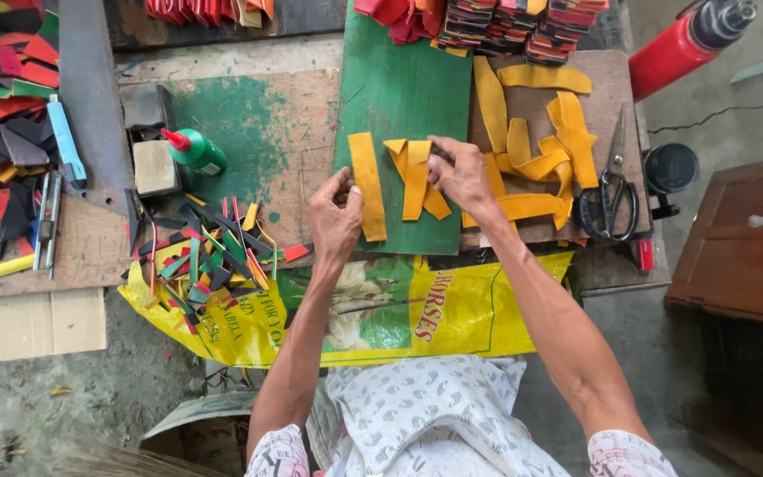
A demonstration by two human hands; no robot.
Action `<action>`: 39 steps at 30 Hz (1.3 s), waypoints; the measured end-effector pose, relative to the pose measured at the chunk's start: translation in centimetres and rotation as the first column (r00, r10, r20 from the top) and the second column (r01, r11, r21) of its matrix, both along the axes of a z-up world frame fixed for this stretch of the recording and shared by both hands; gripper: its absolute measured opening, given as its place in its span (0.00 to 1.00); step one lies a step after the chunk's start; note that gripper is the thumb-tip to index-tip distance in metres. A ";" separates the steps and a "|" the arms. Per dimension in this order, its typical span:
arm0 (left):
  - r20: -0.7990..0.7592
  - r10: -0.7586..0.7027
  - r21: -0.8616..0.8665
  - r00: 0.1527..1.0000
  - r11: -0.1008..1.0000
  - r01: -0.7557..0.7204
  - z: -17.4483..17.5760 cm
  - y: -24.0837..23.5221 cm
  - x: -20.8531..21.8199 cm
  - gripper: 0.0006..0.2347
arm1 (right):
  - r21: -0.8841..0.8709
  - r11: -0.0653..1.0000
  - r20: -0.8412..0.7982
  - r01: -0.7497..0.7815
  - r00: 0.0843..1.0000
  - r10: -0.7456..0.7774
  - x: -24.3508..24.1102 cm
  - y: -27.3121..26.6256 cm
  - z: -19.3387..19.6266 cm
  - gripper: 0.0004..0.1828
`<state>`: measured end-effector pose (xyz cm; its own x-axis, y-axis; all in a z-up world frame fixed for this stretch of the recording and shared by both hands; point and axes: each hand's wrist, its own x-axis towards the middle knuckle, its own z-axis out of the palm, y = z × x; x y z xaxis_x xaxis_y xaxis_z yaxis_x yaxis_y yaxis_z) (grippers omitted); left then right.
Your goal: The person sorts and stacks colorful foam pieces on a workbench. They handle red, orange, and yellow pieces, aligning them into neat piles by hand.
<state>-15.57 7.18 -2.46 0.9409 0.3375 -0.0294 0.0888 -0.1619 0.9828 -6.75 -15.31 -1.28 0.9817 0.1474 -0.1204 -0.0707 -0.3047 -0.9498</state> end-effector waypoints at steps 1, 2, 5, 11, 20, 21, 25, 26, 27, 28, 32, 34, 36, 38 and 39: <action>0.014 0.013 -0.079 1.000 0.997 -0.012 -0.3 0.2 -0.3 0.15 | -0.036 0.999 0.020 -0.021 1.000 0.022 -0.5 -0.5 0.5 0.20; 0.026 0.029 -0.158 0.999 0.987 -0.024 -0.5 0.7 -0.6 0.14 | -0.072 0.997 0.039 -0.041 0.998 0.044 -1.0 -1.1 1.0 0.23; -0.033 0.013 -0.576 0.999 0.817 -0.030 -0.7 2.1 -0.6 0.11 | -0.309 0.934 0.489 0.179 0.872 -0.005 -3.2 -5.5 3.2 0.13; -0.134 -0.236 -0.754 0.963 0.655 0.056 0.3 0.7 -1.5 0.08 | -0.600 0.800 0.392 0.004 0.873 0.289 -8.5 -10.6 5.2 0.25; 0.042 -0.332 -0.695 0.942 0.668 0.266 -0.1 -4.8 -1.3 0.11 | -0.568 0.823 0.379 0.013 0.892 0.248 -5.9 -12.3 3.9 0.15; 0.070 -0.350 -0.630 0.934 0.710 0.314 -0.4 -5.1 -1.5 0.13 | -0.518 0.856 0.331 0.003 0.923 0.197 -5.7 -12.5 3.6 0.13; 0.081 -0.239 -0.779 0.968 0.591 0.211 -0.7 -6.7 -1.5 0.15 | 0.274 0.955 0.112 0.116 0.982 -0.152 -5.5 -11.7 3.1 0.10; 0.094 -0.224 -0.692 0.970 0.686 0.225 -0.5 -7.1 -1.5 0.15 | 0.418 0.901 0.032 0.112 0.990 -0.138 -5.8 -11.1 3.0 0.10; 0.115 -0.211 -0.592 0.971 0.770 0.237 -0.2 -7.5 -1.2 0.15 | 0.552 0.826 -0.038 0.114 0.993 -0.112 -5.8 -10.3 3.0 0.11; 0.101 -0.210 -0.554 0.972 0.800 0.231 0.2 -7.8 -0.9 0.14 | 0.596 0.792 -0.108 0.134 0.990 -0.086 -6.1 -9.5 3.1 0.11; 0.073 -0.203 -0.579 0.976 0.789 0.207 1.3 -8.6 -0.7 0.13 | 0.629 0.759 -0.184 0.165 0.981 -0.060 -7.6 -5.7 2.7 0.11; 0.065 -0.203 -0.646 0.977 0.738 0.196 1.5 -8.8 -0.9 0.13 | 0.586 0.794 -0.136 0.162 0.986 -0.100 -8.0 -4.3 2.5 0.11; 0.054 -0.203 -0.684 0.978 0.705 0.185 1.7 -9.0 -0.8 0.13 | 0.538 0.827 -0.092 0.166 0.986 -0.139 -7.9 -3.3 2.5 0.12; 0.069 -0.232 -0.544 0.970 0.807 0.232 1.9 -8.8 -1.2 0.11 | 0.479 0.867 -0.125 0.139 0.988 -0.090 -8.2 -2.6 2.5 0.11; 0.076 -0.247 -0.464 0.966 0.848 0.254 2.1 -8.4 -1.3 0.11 | 0.451 0.884 -0.140 0.123 0.988 -0.066 -8.1 -2.5 2.6 0.10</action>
